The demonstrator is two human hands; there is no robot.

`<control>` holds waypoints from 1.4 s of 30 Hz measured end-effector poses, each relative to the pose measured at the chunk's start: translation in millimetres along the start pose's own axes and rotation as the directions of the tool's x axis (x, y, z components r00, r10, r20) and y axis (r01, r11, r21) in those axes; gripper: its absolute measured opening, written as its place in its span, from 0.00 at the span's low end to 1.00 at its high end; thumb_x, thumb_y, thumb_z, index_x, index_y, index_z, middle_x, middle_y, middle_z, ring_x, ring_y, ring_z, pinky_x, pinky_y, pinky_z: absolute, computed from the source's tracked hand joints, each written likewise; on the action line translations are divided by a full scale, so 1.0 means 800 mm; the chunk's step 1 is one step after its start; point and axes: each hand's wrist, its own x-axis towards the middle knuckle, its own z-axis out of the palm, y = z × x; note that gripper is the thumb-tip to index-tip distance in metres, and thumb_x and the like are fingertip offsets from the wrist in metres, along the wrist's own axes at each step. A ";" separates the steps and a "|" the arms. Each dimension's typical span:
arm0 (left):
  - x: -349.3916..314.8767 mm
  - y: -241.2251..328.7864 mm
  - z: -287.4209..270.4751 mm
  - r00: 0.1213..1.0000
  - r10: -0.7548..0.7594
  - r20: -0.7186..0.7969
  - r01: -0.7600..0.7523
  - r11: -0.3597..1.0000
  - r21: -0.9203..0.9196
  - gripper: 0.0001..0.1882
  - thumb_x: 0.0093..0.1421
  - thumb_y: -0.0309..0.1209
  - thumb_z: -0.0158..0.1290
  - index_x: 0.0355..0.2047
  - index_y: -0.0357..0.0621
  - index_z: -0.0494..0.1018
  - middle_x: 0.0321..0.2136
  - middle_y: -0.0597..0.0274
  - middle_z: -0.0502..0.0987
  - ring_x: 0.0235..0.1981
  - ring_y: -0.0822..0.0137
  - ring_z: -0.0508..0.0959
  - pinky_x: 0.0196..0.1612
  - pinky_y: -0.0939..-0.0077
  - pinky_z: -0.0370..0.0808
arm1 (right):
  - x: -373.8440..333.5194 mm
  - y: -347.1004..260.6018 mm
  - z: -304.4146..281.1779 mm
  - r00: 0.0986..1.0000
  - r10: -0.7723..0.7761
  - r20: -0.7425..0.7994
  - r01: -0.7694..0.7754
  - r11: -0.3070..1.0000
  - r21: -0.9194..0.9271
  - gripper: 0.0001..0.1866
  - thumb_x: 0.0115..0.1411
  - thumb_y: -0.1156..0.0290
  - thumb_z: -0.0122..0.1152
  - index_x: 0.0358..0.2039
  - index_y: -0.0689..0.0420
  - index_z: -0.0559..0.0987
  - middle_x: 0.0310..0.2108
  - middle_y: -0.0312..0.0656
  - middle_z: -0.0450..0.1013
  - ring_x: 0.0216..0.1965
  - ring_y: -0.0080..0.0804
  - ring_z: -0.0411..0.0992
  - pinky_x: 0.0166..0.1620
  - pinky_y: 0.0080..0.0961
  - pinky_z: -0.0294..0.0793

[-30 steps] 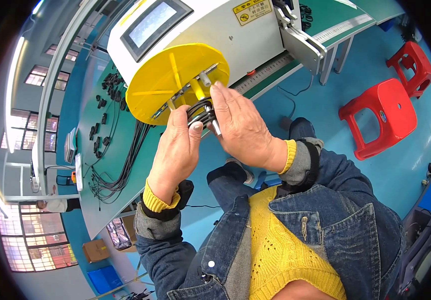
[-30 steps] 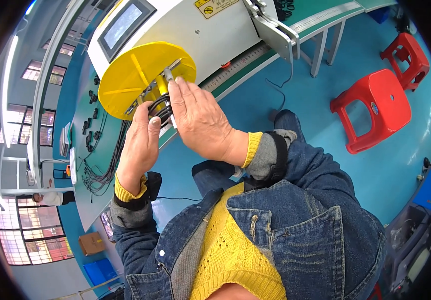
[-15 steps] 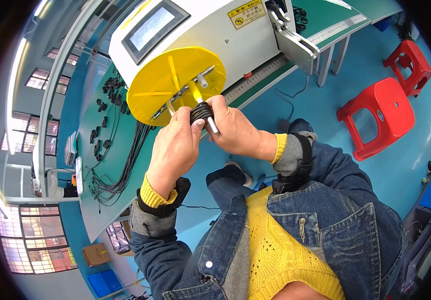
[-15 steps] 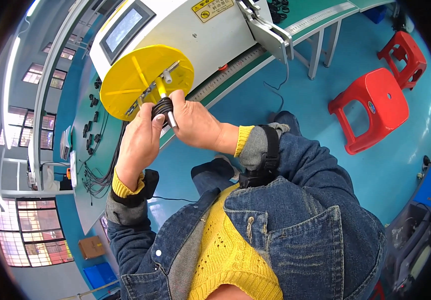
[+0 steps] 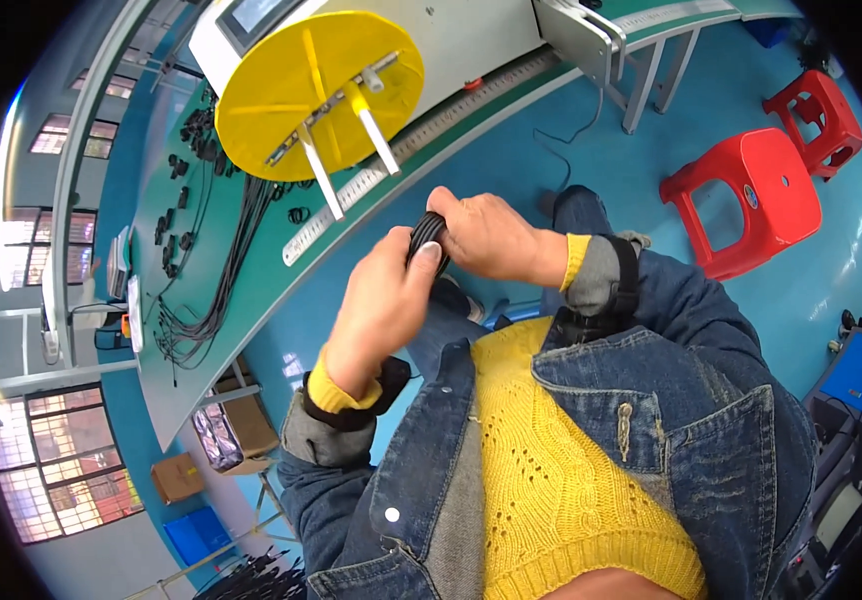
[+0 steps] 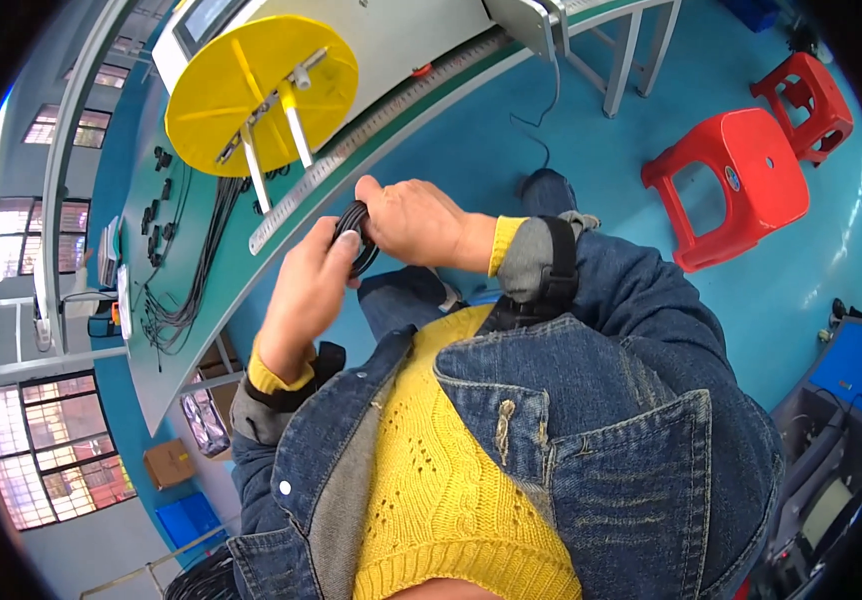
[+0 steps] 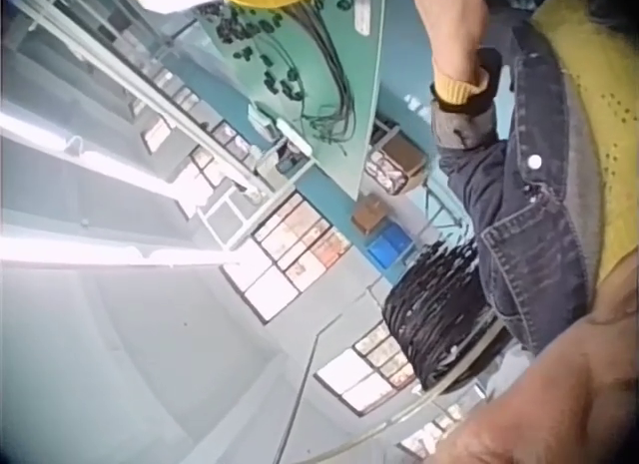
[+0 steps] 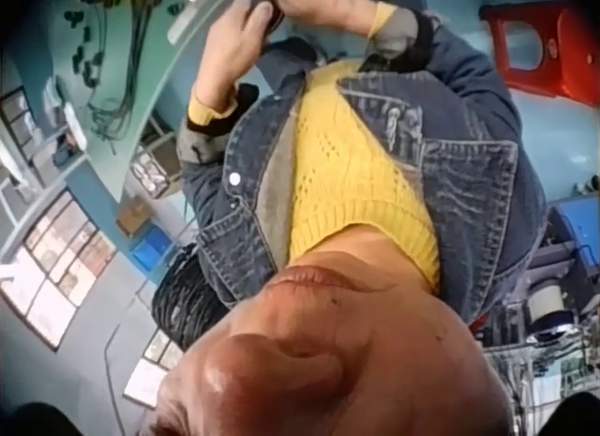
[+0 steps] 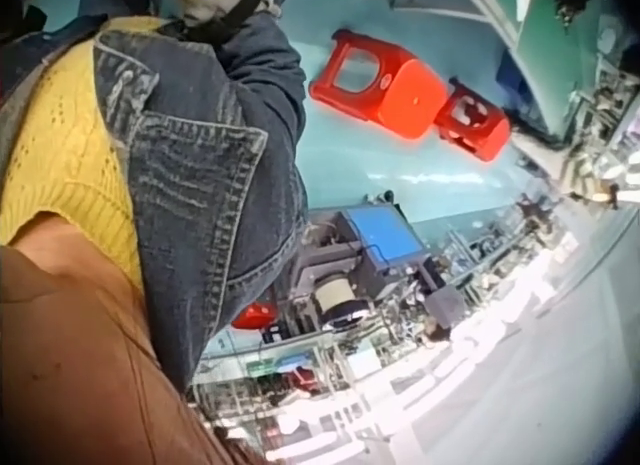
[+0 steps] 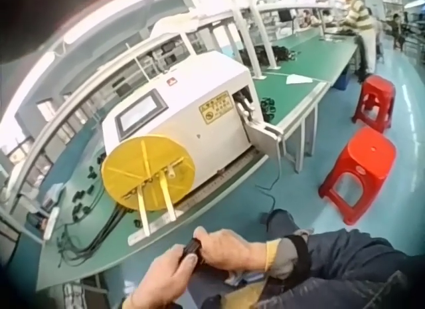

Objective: The person picks up a cable, winds it around the rods of a machine, and removes the coiled cable. They then secure the coil with a rubber band and place it down.

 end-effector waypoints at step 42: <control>0.100 -0.014 0.167 0.709 -0.161 0.687 0.705 0.204 -0.679 0.03 0.55 0.26 0.47 0.28 0.43 0.64 0.17 0.68 0.59 0.16 0.77 0.58 0.14 0.85 0.52 | -0.094 0.125 -0.204 0.989 0.142 -0.046 -0.139 0.989 0.055 0.06 0.46 0.70 0.54 0.22 0.58 0.77 0.23 0.43 0.74 0.26 0.39 0.73 0.31 0.30 0.72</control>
